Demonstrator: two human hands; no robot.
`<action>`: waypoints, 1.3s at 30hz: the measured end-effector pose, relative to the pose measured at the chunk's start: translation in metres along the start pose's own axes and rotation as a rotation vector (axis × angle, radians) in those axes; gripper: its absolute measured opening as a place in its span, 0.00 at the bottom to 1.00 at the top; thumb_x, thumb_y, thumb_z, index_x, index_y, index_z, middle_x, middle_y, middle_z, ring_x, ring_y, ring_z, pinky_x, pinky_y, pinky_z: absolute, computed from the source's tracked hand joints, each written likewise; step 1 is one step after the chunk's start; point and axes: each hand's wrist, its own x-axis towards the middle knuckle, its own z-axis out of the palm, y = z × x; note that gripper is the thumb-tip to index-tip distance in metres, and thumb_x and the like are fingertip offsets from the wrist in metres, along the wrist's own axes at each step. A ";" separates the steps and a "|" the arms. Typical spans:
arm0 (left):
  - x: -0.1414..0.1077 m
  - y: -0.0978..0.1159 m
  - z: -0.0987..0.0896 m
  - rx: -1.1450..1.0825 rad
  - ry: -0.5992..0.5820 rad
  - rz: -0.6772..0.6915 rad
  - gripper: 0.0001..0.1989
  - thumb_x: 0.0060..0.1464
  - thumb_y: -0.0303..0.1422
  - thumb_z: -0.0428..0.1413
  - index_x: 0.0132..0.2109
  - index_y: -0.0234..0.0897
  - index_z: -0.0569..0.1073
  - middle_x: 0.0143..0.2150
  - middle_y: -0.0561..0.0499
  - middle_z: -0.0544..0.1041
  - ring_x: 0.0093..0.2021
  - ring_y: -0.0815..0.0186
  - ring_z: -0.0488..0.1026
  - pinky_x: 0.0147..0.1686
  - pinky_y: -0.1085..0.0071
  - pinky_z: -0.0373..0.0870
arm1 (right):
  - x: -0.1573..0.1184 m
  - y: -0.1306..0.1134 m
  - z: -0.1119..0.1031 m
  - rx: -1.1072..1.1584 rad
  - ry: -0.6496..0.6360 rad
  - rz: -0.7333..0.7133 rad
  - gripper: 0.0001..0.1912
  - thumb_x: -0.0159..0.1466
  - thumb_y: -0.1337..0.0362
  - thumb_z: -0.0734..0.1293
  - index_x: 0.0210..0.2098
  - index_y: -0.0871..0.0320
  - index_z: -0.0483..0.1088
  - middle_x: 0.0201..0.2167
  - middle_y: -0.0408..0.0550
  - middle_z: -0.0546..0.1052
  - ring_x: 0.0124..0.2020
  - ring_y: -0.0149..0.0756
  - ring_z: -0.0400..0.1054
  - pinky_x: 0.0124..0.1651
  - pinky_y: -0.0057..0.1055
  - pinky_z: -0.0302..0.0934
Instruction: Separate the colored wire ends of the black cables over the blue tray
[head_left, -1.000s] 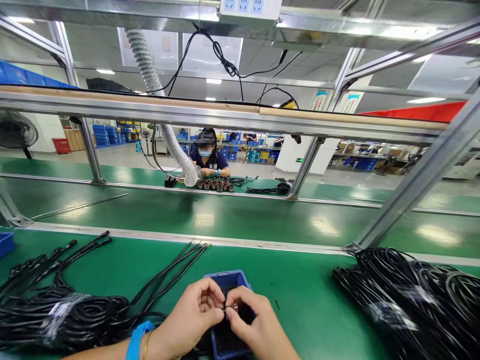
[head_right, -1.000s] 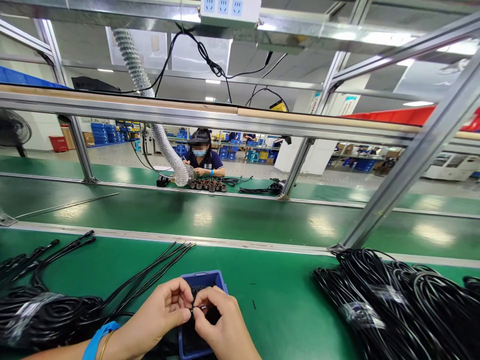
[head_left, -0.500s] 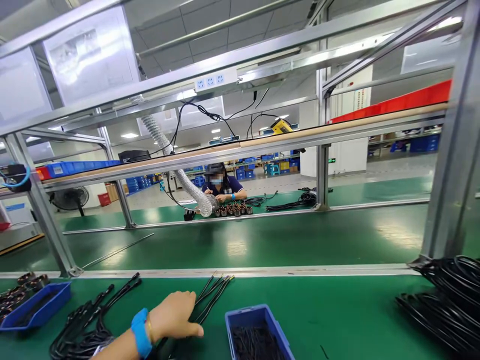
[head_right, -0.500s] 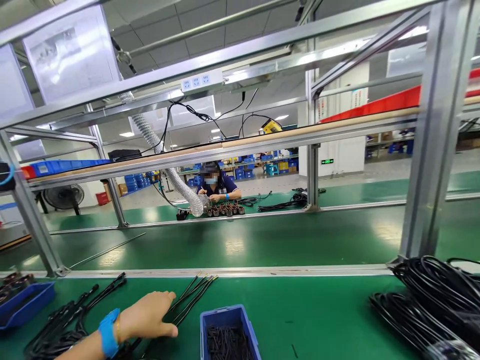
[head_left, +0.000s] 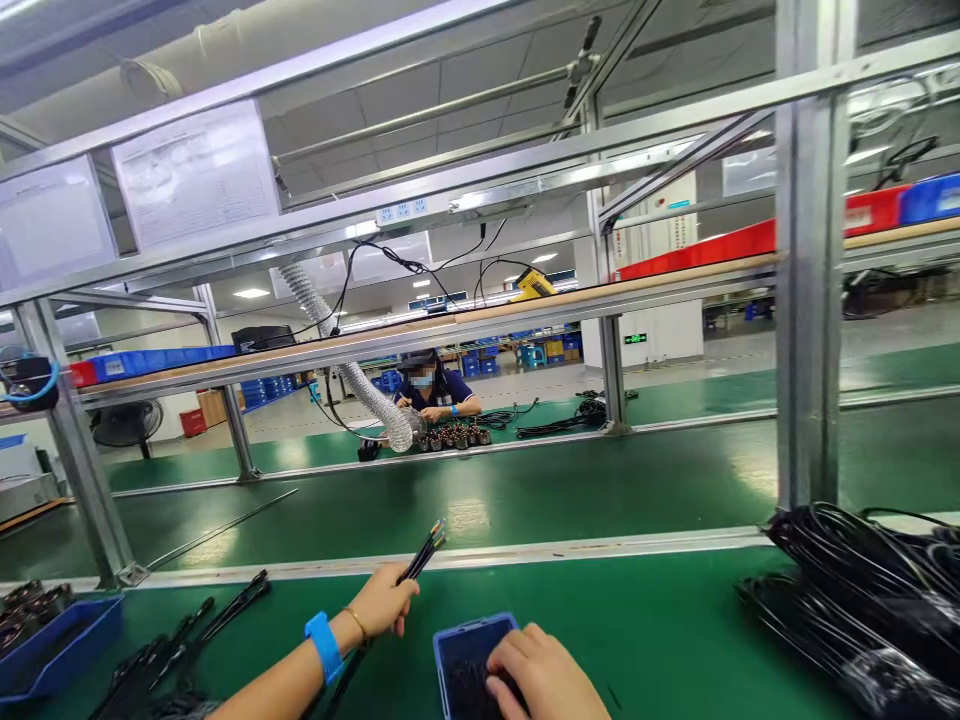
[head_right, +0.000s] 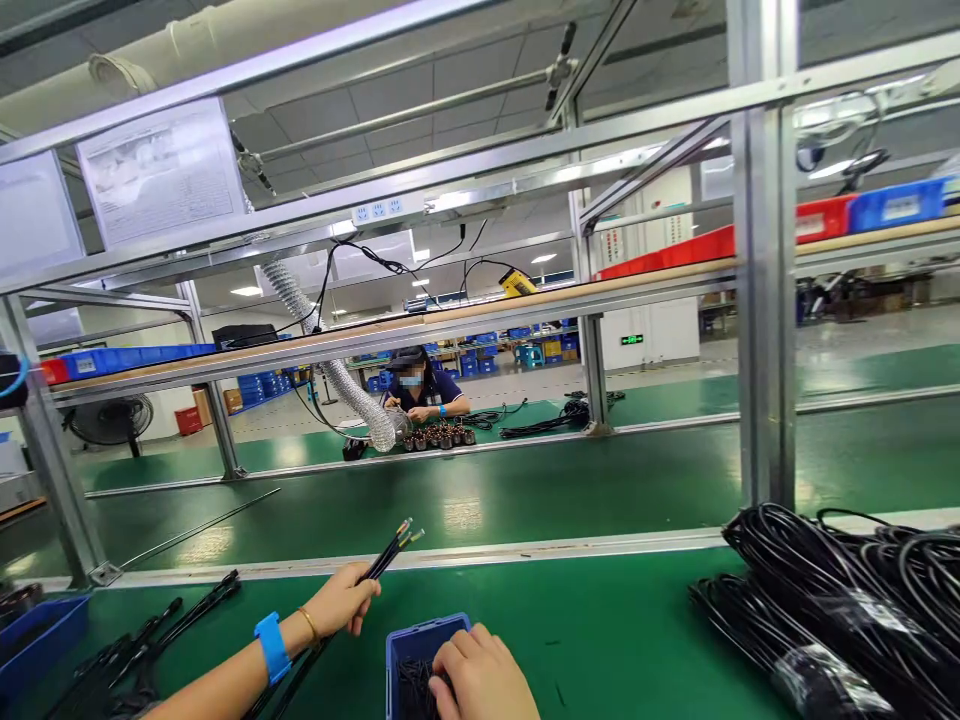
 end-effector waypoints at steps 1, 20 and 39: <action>-0.005 0.006 -0.005 -0.067 -0.020 0.067 0.17 0.67 0.36 0.39 0.49 0.33 0.69 0.22 0.59 0.62 0.19 0.69 0.66 0.24 0.72 0.68 | 0.001 0.005 0.005 -0.106 0.025 -0.030 0.07 0.57 0.69 0.70 0.35 0.52 0.78 0.36 0.46 0.82 0.40 0.45 0.74 0.43 0.34 0.64; -0.020 0.034 0.051 -1.314 -0.337 0.241 0.25 0.43 0.49 0.68 0.39 0.35 0.72 0.25 0.58 0.69 0.14 0.82 0.52 0.14 0.79 0.43 | -0.002 -0.007 0.020 -0.219 0.063 0.086 0.10 0.62 0.75 0.67 0.35 0.54 0.76 0.33 0.45 0.81 0.35 0.38 0.75 0.38 0.28 0.66; -0.033 0.042 0.049 -1.132 -0.319 0.181 0.11 0.46 0.37 0.59 0.33 0.34 0.70 0.20 0.60 0.63 0.14 0.80 0.52 0.16 0.77 0.44 | 0.001 -0.034 -0.027 0.808 0.534 0.497 0.14 0.56 0.53 0.75 0.30 0.58 0.80 0.25 0.49 0.81 0.25 0.36 0.75 0.30 0.27 0.72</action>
